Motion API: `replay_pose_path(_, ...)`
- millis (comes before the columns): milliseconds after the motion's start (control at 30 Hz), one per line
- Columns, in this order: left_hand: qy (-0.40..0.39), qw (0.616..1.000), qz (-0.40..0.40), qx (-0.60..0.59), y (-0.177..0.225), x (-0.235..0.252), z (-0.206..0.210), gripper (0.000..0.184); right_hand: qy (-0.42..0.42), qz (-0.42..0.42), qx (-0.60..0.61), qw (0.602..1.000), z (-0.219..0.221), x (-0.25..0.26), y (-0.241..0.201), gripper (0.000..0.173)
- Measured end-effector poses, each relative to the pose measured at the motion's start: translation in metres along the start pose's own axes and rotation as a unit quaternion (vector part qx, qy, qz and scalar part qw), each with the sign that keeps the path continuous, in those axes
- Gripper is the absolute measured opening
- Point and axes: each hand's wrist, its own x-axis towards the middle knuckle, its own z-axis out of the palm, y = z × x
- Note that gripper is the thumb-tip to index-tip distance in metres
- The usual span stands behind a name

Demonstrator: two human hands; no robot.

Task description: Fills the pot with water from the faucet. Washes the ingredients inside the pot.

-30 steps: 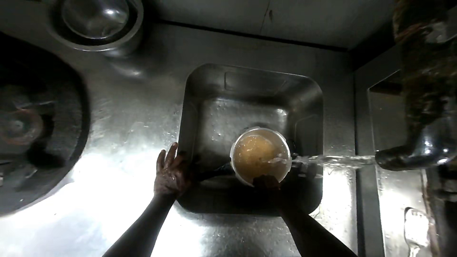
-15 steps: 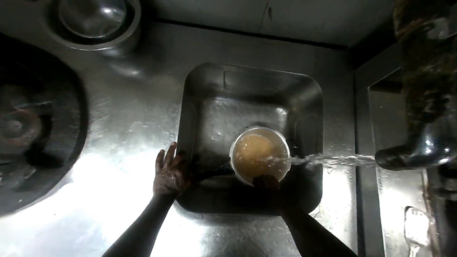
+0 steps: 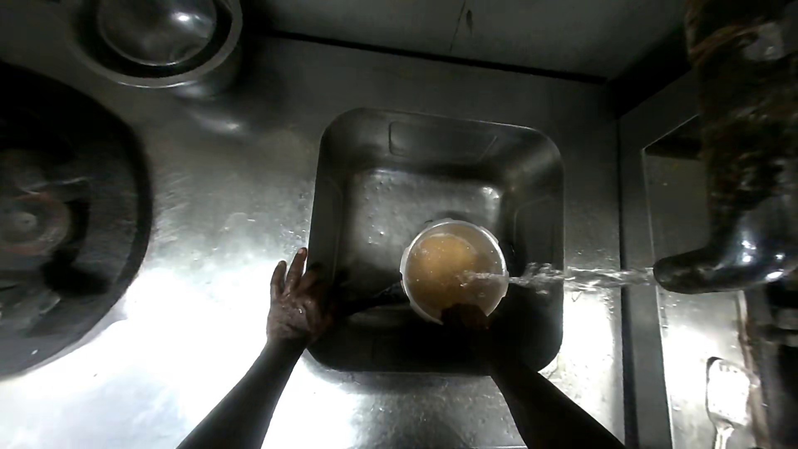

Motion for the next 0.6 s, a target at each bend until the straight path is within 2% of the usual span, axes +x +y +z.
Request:
replay_pose_path(167, -0.001, 1.000, -0.001, -0.004, -0.0005, 0.0000, 0.0002, 0.035, 0.037, -0.001, 0.028, 0.999, 0.0107, 0.0030, 0.0048, 0.036)
replay_pose_path(433, 0.003, 1.000, -0.004, -0.012, 0.0012, -0.0001, -0.0015, 0.034, 0.003, 0.009, 0.010, 1.000, 0.0055, 0.0071, 0.0021, 0.039)
replay_pose_path(600, -0.002, 1.000, -0.006, -0.009, 0.0018, 0.0008, -0.0021, 0.034, 0.012, 0.008, 0.012, 1.000, 0.0048, 0.0037, 0.0016, 0.041)
